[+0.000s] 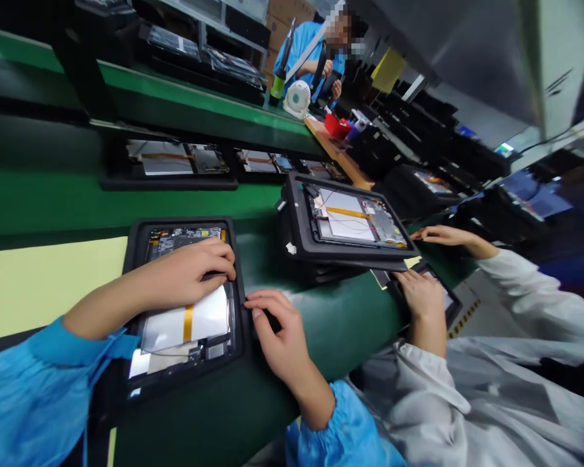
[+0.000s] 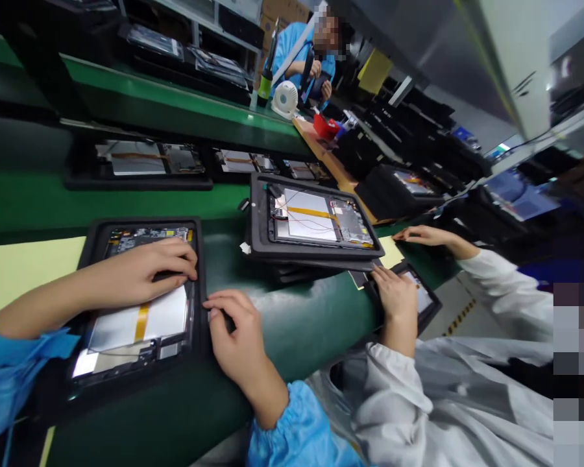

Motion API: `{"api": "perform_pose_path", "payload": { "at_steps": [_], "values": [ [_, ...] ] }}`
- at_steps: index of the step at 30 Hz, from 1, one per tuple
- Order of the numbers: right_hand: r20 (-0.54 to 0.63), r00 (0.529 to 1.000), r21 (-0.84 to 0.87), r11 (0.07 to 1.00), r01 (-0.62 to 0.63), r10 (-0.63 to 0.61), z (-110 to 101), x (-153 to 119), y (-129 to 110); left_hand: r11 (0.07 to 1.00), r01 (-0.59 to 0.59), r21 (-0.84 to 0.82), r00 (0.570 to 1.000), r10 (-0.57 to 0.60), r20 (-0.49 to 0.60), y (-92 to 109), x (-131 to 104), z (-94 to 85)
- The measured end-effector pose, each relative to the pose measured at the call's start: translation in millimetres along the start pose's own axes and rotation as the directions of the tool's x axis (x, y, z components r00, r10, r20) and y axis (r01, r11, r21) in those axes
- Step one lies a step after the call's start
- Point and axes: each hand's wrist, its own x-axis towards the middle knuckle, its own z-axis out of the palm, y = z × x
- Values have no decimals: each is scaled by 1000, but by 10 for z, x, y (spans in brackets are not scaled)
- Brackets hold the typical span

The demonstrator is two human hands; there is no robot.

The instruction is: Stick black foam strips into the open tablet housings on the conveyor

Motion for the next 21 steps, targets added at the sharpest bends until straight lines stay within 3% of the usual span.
{"api": "perform_pose_path", "payload": {
  "at_steps": [7,21],
  "values": [
    [80,995,19,998,-56,54,-64,-5,-54,995,19,95,995,-28,100,137,4,-64],
    [102,994,-108,994,-30,41,-32,63,-73,989,130,-76,972,-111,207,100,-32,-138]
  ]
}}
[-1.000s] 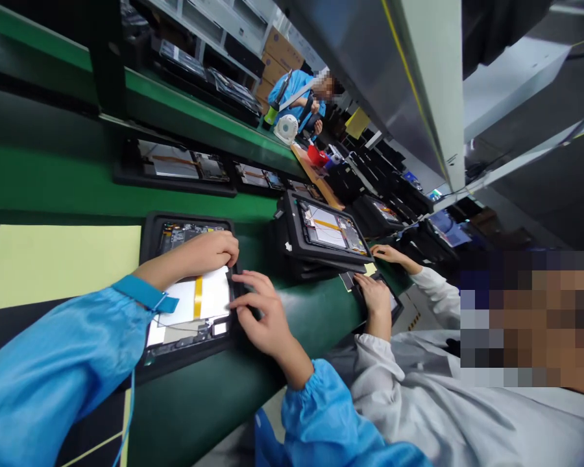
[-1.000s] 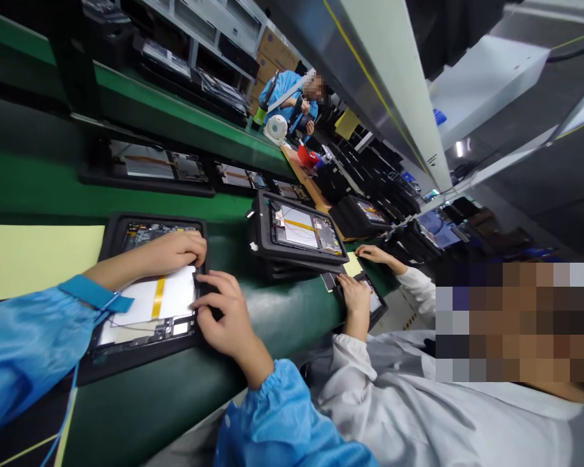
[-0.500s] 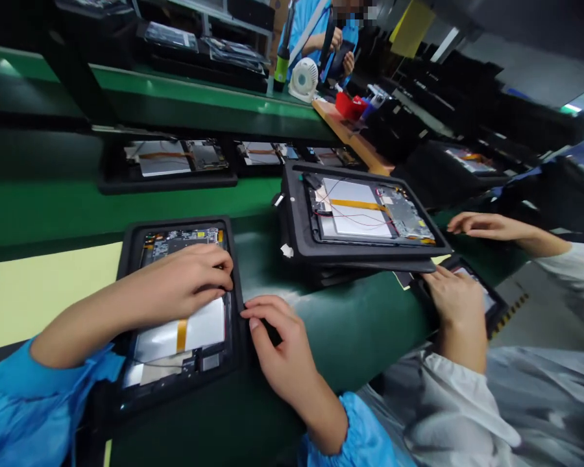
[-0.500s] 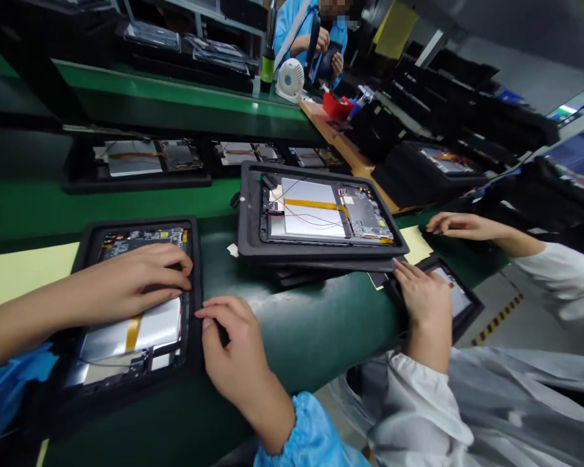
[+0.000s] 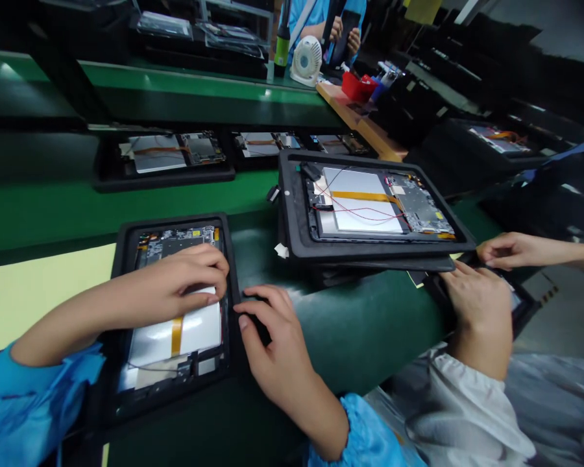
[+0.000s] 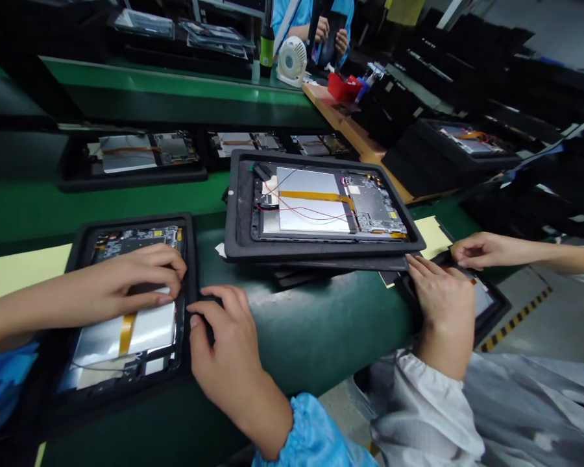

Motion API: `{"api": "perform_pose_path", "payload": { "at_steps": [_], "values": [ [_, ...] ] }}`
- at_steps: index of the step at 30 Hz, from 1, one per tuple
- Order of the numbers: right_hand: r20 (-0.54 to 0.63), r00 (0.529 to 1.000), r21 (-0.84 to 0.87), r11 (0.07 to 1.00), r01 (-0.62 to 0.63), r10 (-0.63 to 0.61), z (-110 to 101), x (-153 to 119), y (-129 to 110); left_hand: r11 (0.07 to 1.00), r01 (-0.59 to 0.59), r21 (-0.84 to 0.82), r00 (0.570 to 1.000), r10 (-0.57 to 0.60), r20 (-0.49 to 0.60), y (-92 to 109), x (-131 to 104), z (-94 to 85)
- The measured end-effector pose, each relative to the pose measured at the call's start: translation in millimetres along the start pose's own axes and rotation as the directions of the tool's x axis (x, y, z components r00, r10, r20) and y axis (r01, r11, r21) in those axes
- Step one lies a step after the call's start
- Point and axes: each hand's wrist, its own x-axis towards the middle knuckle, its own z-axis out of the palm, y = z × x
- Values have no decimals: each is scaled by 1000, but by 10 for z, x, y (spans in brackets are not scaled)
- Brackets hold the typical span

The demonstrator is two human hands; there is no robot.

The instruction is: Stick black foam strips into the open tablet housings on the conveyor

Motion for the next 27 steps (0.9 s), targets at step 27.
{"api": "perform_pose_path", "payload": {
  "at_steps": [27],
  "values": [
    [101,988,-244,960,137,-116,206,502,16,997,-50,54,956,64,-287,-246,110,161]
  ]
}}
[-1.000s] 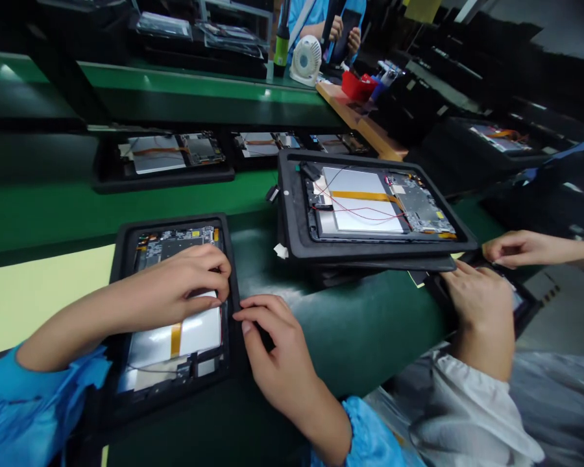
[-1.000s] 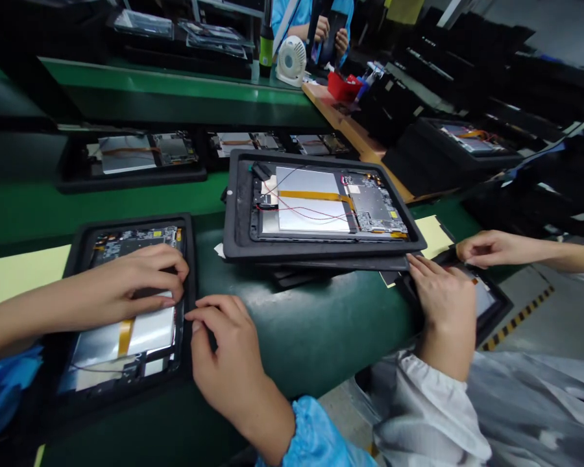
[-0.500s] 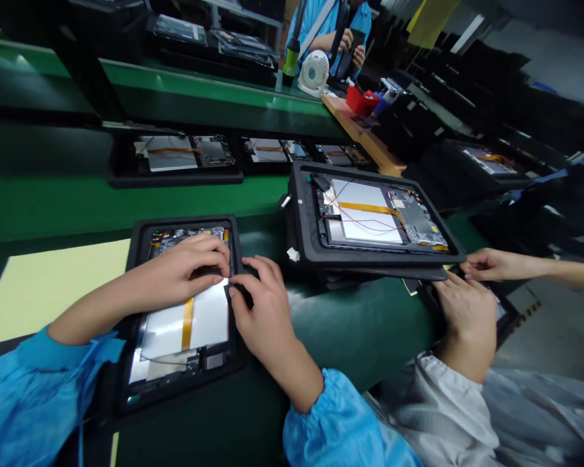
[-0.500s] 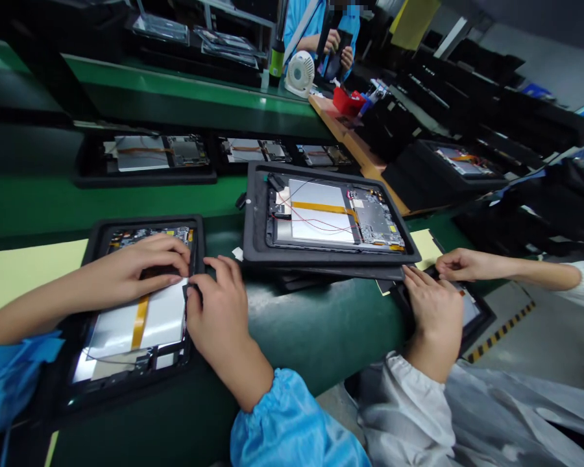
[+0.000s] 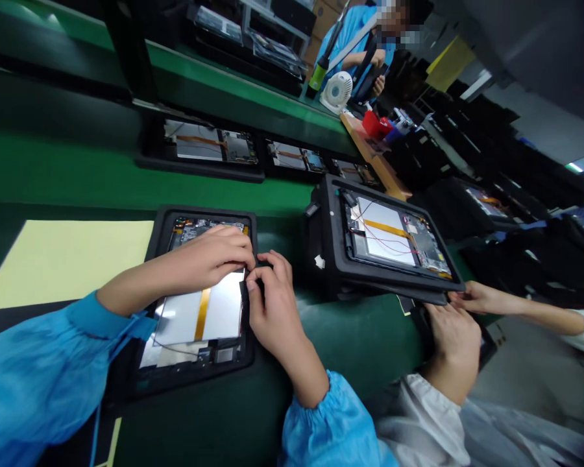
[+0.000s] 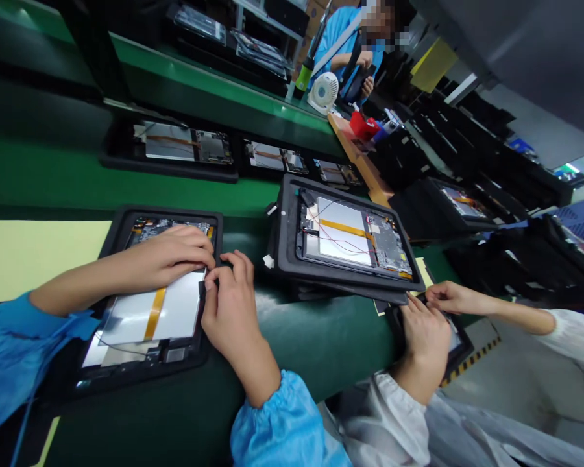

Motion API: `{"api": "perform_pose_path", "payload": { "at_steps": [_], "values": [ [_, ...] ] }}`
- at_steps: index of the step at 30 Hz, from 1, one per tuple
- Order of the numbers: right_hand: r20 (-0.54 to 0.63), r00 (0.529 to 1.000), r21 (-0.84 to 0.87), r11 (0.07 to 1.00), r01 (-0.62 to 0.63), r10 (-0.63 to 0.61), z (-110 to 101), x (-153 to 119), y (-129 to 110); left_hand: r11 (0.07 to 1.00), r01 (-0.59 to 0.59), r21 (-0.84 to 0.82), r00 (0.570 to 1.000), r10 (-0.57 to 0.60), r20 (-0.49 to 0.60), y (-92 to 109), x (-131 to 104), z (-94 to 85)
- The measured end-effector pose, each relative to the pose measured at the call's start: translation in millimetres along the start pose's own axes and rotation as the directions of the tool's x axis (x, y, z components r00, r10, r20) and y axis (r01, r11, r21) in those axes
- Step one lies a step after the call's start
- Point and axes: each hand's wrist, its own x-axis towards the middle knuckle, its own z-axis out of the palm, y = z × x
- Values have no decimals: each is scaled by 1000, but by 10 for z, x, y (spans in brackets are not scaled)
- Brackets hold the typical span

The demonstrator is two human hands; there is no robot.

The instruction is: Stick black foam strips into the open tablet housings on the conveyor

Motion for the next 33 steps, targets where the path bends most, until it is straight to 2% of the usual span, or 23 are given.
{"api": "perform_pose_path", "payload": {
  "at_steps": [4,11,17,22,29,33],
  "values": [
    [-71,997,64,997,-31,36,13,-9,11,1000,12,14,999,-11,-37,10,5,22],
    [-110,993,61,998,-25,32,37,-24,-11,999,12,31,998,-11,-57,8,3,58],
    [-43,995,82,993,-88,92,33,-43,-28,1000,-10,17,996,11,-88,-37,13,101],
    [-45,991,155,981,-115,124,11,-24,-3,1000,-13,22,997,15,-80,-27,20,101],
    [-16,997,74,994,-75,77,-15,-16,-9,1000,-12,18,995,14,-99,-26,30,102],
    [14,999,96,994,-43,42,-36,-23,-21,1000,-11,15,994,12,-105,-20,36,101]
  ]
}}
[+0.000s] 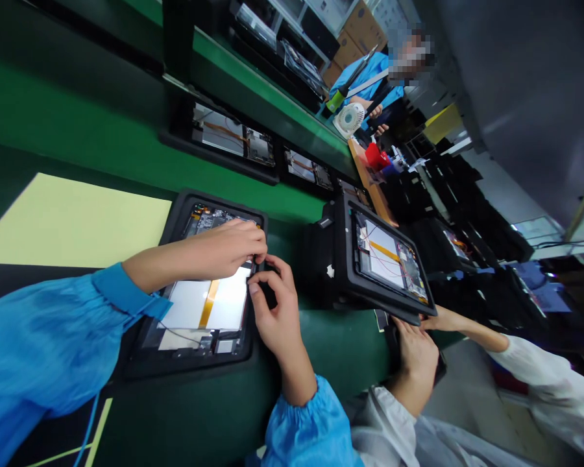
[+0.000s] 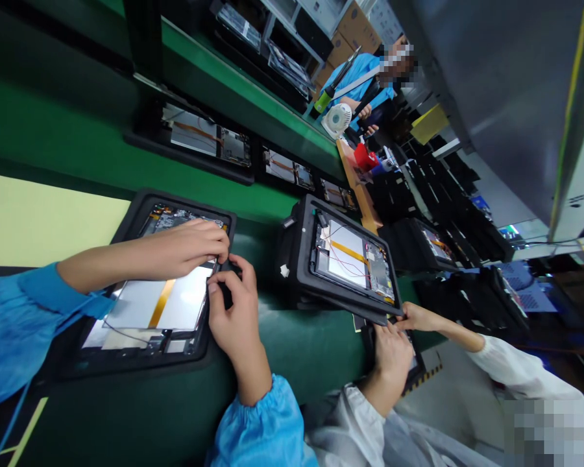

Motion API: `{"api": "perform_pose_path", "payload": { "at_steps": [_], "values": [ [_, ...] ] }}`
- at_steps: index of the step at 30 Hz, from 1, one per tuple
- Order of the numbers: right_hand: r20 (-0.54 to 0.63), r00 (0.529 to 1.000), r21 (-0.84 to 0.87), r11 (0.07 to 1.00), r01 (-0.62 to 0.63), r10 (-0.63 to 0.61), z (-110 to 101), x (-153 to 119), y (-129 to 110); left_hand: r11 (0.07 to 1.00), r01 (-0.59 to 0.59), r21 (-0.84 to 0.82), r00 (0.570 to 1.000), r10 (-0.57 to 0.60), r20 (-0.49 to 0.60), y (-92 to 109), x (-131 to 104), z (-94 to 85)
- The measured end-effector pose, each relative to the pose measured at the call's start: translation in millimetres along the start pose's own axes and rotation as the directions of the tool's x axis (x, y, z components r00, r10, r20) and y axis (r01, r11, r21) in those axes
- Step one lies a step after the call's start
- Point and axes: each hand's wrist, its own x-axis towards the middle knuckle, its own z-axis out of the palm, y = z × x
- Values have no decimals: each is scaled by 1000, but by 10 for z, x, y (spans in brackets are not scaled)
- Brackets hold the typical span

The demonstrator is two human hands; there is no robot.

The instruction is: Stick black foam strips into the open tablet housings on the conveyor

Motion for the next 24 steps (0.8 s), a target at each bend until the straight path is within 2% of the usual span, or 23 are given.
{"api": "perform_pose_path", "payload": {
  "at_steps": [4,10,13,18,24],
  "values": [
    [13,999,-50,998,34,-34,-10,21,27,1000,0,-7,1000,0,1,-11,-4,9],
    [113,987,-192,973,131,-111,-64,70,28,1000,4,-23,1000,-4,0,-18,-4,13],
    [135,986,-125,986,112,-95,-89,83,30,1000,-5,-26,1000,5,-6,-23,-2,14],
    [77,995,-4,998,63,-62,-101,83,70,1000,-4,-19,1000,4,-5,-18,4,3],
    [86,971,-163,959,234,-222,-116,154,146,1000,22,-8,1000,-22,-2,2,4,-1]
  ]
}}
